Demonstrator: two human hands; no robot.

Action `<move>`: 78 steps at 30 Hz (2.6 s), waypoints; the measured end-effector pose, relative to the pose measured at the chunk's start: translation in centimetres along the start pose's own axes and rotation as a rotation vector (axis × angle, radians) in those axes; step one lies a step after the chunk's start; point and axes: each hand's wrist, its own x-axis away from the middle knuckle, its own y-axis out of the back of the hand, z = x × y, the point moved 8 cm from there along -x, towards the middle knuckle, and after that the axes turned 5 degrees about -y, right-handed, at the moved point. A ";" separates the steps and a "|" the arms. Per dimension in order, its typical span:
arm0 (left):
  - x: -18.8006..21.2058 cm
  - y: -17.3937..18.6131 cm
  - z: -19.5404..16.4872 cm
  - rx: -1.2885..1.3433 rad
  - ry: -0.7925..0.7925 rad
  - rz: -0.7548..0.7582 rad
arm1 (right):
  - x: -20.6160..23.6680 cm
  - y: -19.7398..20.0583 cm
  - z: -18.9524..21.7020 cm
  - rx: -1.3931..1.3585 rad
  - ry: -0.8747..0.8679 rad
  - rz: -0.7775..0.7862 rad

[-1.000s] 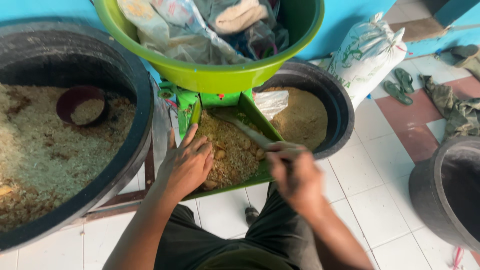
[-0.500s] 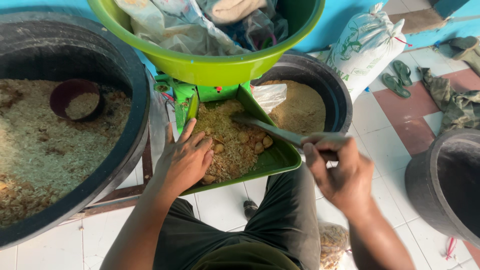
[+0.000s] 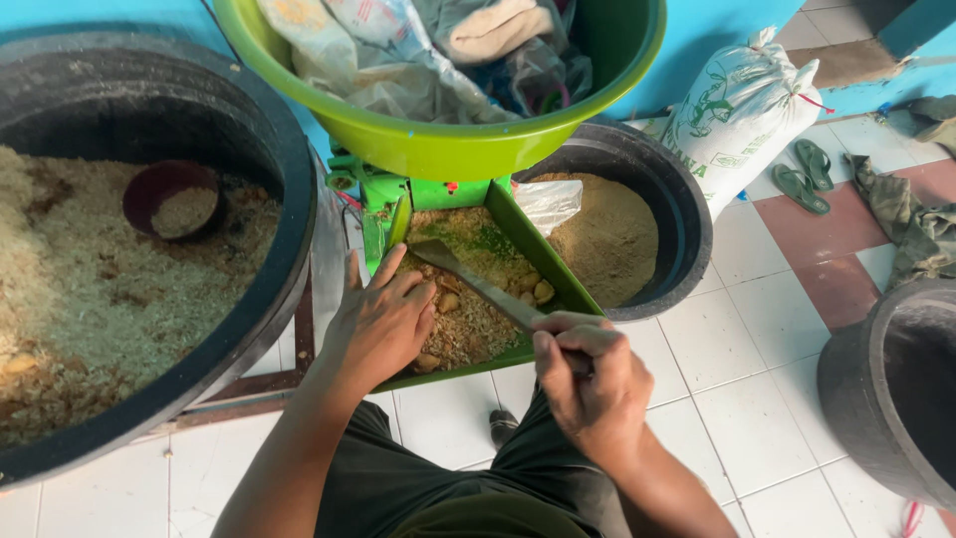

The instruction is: The person sits on the floor beside a small green motorized mill and repeatedly scoops grain and pressed feed chunks from a large basin into the mill tray using a scoop, pushing the material toward the machine so the ground output falls into a basin below.

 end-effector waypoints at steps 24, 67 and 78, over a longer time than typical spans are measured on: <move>-0.3 -0.1 -0.5 0.024 -0.011 0.068 | -0.6 -4.4 -2.0 0.255 0.011 0.098; -0.1 -0.1 -0.7 0.096 -0.081 0.020 | -2.1 6.5 -1.2 0.181 -0.127 0.109; -0.2 -0.4 -0.7 0.070 -0.075 0.068 | -0.9 2.4 0.0 0.275 0.040 0.081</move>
